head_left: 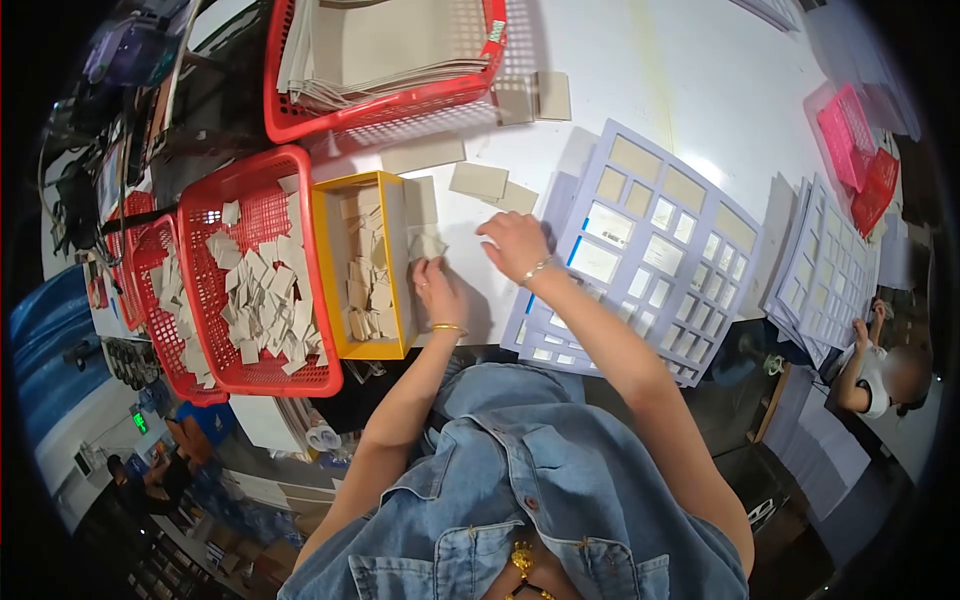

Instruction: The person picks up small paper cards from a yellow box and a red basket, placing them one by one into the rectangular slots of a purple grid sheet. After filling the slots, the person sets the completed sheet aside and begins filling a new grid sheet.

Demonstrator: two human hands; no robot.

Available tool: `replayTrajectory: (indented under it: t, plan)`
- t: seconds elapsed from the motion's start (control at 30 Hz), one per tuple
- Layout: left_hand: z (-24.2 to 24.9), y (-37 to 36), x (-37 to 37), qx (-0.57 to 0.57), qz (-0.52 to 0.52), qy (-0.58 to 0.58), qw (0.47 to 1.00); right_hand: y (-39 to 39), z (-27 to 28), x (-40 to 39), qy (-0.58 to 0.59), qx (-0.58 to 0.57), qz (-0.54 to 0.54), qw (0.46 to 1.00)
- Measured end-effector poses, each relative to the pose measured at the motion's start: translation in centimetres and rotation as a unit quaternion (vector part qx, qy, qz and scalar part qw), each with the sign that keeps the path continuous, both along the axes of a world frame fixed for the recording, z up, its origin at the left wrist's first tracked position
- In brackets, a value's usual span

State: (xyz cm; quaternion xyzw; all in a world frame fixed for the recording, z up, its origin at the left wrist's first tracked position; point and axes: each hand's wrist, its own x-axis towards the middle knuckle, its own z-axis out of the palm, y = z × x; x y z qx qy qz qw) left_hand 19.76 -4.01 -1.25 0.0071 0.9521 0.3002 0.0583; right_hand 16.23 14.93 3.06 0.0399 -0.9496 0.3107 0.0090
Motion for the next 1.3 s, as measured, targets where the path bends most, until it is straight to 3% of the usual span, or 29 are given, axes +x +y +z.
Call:
replayTrajectory:
  t: [0.07,0.2,0.33,0.77,0.83,0.97,1.07,1.2,1.3]
  plan:
    - [0.7,0.1,-0.6,0.029,-0.063,0.003,0.998,-2.8,-1.3,-1.2,-0.015,-0.008,0.02,1.0]
    - [0.5,-0.7,-2.4,0.02,-0.09,-0.011,0.996,-4.4,-3.1,-3.7,-0.037,0.042,0.033,0.998]
    - [2.2,-0.7,-4.5,0.068,-0.092,-0.022,0.993,-4.6,-4.9,-4.6,-0.048,0.057,0.087,0.993]
    - [-1.0,-1.1,-3.4,0.108,-0.018,0.046,0.993,-5.3,-5.0,-6.0,-0.006,0.095,0.147,0.985]
    - [-0.1,-1.2,-3.4,0.087,-0.008,0.0,0.996,-5.2,-4.9,-5.9,-0.011,0.041,0.101,0.994]
    - [1.1,-1.6,-2.4,0.09,-0.02,0.051,0.994,-4.3,-3.9,-5.0,-0.053,-0.123,-0.052,0.99]
    - [0.2,-2.2,-1.3,0.121,-0.006,0.033,0.992,-3.0,-3.7,-4.4,-0.071,-0.178,-0.172,0.966]
    - [1.8,-0.2,-1.0,0.231,0.062,-0.027,0.971,0.0,-2.3,-2.3,-0.069,-0.207,-0.253,0.943]
    - [1.6,2.5,-1.8,0.267,-0.015,-0.007,0.964,2.7,-1.6,0.6,-0.021,-0.266,-0.296,0.917]
